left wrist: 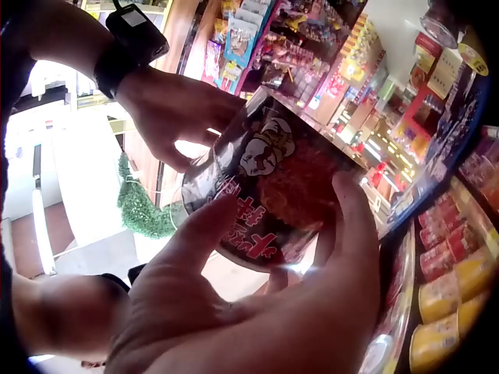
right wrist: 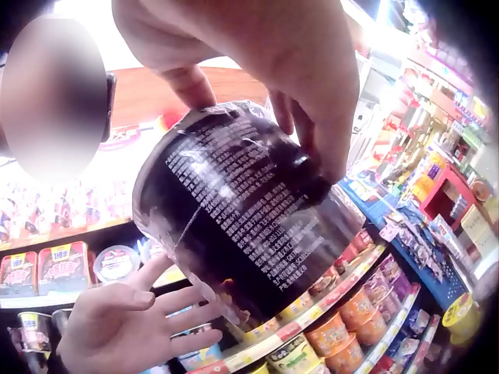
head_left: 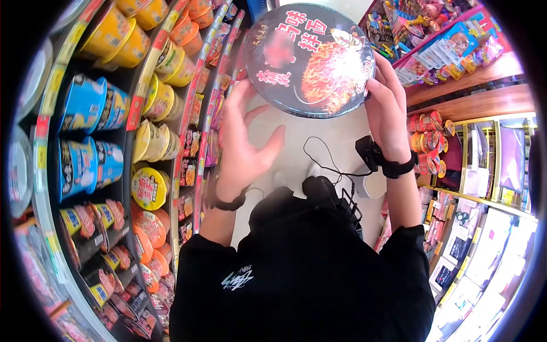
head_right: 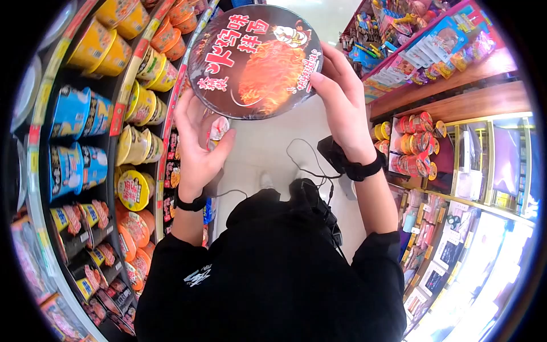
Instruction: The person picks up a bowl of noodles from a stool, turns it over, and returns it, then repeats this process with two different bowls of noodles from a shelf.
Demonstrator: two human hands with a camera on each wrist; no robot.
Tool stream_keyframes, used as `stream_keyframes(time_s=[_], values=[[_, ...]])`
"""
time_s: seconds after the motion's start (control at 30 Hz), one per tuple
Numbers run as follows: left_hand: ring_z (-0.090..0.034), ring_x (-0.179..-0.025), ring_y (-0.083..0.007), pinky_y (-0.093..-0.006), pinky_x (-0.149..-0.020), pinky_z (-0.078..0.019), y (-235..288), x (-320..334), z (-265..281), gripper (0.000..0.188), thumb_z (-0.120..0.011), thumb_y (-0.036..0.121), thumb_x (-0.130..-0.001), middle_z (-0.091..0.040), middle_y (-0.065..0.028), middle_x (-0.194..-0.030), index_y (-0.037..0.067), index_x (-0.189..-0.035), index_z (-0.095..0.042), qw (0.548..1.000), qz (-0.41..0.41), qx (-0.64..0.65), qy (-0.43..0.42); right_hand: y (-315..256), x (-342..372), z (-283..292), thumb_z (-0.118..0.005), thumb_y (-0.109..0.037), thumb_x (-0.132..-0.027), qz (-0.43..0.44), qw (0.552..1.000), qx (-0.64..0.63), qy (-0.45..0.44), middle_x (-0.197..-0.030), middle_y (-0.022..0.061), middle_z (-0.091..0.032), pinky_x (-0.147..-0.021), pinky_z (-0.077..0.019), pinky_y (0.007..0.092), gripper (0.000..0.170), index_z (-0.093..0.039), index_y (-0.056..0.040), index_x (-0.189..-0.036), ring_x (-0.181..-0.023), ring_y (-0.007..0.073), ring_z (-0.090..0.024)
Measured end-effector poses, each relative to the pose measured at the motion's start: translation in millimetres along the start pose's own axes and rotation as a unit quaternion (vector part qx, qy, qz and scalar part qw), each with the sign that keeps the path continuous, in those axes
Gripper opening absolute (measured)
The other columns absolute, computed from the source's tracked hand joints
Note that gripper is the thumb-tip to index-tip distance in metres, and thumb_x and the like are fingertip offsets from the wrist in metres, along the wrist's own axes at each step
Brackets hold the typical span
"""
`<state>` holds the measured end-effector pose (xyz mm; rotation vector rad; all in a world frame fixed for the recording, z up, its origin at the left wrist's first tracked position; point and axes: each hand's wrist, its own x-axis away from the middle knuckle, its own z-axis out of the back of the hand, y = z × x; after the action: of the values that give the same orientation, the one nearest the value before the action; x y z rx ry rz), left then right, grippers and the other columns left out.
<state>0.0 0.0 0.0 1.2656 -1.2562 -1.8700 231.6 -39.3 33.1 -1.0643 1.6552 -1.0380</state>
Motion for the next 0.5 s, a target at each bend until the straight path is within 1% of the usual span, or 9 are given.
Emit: stream_keyframes(time_s=[0.07,0.1,0.17,0.2,0.3,0.4,0.43,0.5], values=[[-0.038,-0.131,-0.0287,-0.0435,-0.104,-0.0364,1.0,-3.1,-1.2,0.081,-0.058,-0.01,-0.076,-0.034,-0.0173,-0.143,0.005,-0.144,-0.017,1.0,0.016,-0.001,-0.027,-0.6,2.9,5.6,-0.049,-0.01,-0.091,-0.001,1.0,0.0,0.015,-0.132,0.0135,-0.049,-0.101,-0.0344,0.03,0.05,-0.037,0.0039,-0.138,-0.119,0.0177,-0.047],[-0.038,-0.131,-0.0285,-0.0423,-0.102,-0.039,-25.6,-47.7,-16.8,0.079,-0.059,-0.009,-0.076,-0.035,-0.0172,-0.142,0.004,-0.143,-0.02,0.999,0.027,0.001,-0.036,17.8,-39.1,36.7,-0.049,-0.01,-0.091,0.002,0.999,-0.02,0.026,-0.132,0.0137,-0.049,-0.101,-0.0345,0.0305,0.05,-0.037,0.0044,-0.137,-0.119,0.0181,-0.047],[-0.04,-0.13,-0.0281,-0.0401,-0.098,-0.0444,-44.7,-71.2,-37.9,0.075,-0.063,-0.006,-0.076,-0.037,-0.0171,-0.139,0.0,-0.141,-0.025,0.998,0.045,0.035,-0.041,21.2,-59.9,65.6,-0.048,-0.009,-0.091,0.006,0.999,-0.025,0.041,-0.132,0.0141,-0.049,-0.101,-0.0347,0.0313,0.05,-0.037,0.0053,-0.137,-0.12,0.0189,-0.047],[-0.04,-0.129,-0.0269,-0.0398,-0.099,-0.0438,-51.3,-85.3,-50.1,0.073,-0.061,-0.007,-0.076,-0.037,-0.0167,-0.139,0.001,-0.14,-0.026,0.996,0.053,0.05,-0.053,21.9,-72.0,82.1,-0.048,-0.009,-0.09,0.008,0.998,-0.019,0.052,-0.133,0.0145,-0.049,-0.102,-0.0343,0.0322,0.05,-0.037,0.0058,-0.136,-0.12,0.0202,-0.047],[-0.041,-0.129,-0.0264,-0.0398,-0.099,-0.0435,-76.3,-125.6,-83.7,0.076,-0.061,-0.006,-0.076,-0.036,-0.016,-0.14,0.001,-0.142,-0.024,0.989,0.071,0.096,-0.088,27.4,-107.1,130.3,-0.048,-0.008,-0.09,0.005,0.998,-0.019,0.051,-0.132,0.0147,-0.049,-0.103,-0.0342,0.032,0.049,-0.038,0.0057,-0.136,-0.121,0.0201,-0.047],[-0.042,-0.128,-0.0262,-0.0399,-0.099,-0.0433,-90.7,-166.8,-120.0,0.082,-0.061,-0.006,-0.076,-0.035,-0.0156,-0.141,0.003,-0.145,-0.018,0.98,0.129,0.132,-0.074,35.0,-146.4,172.1,-0.05,-0.008,-0.091,0.009,0.998,0.01,0.054,-0.131,0.0144,-0.051,-0.102,-0.0351,0.031,0.048,-0.039,0.0054,-0.135,-0.12,0.0191,-0.048],[-0.043,-0.127,-0.0263,-0.0399,-0.099,-0.0433,-94.7,-178.0,-129.7,0.084,-0.061,-0.005,-0.075,-0.035,-0.0157,-0.141,0.003,-0.145,-0.016,0.981,0.134,0.118,-0.077,38.8,-157.7,183.3,-0.05,-0.008,-0.091,0.007,0.998,0.026,0.052,-0.13,0.0142,-0.051,-0.102,-0.0356,0.0305,0.047,-0.04,0.0053,-0.135,-0.119,0.0186,-0.048],[-0.045,-0.126,-0.0266,-0.0399,-0.099,-0.0432,-104.1,-205.7,-145.7,0.088,-0.061,-0.005,-0.075,-0.036,-0.0158,-0.141,0.004,-0.147,-0.012,0.983,0.137,0.091,-0.082,47.9,-183.6,204.9,-0.052,-0.009,-0.093,-0.005,0.998,0.02,0.068,-0.126,0.0129,-0.055,-0.099,-0.0381,0.0284,0.044,-0.043,0.0051,-0.134,-0.115,0.0165,-0.051]])
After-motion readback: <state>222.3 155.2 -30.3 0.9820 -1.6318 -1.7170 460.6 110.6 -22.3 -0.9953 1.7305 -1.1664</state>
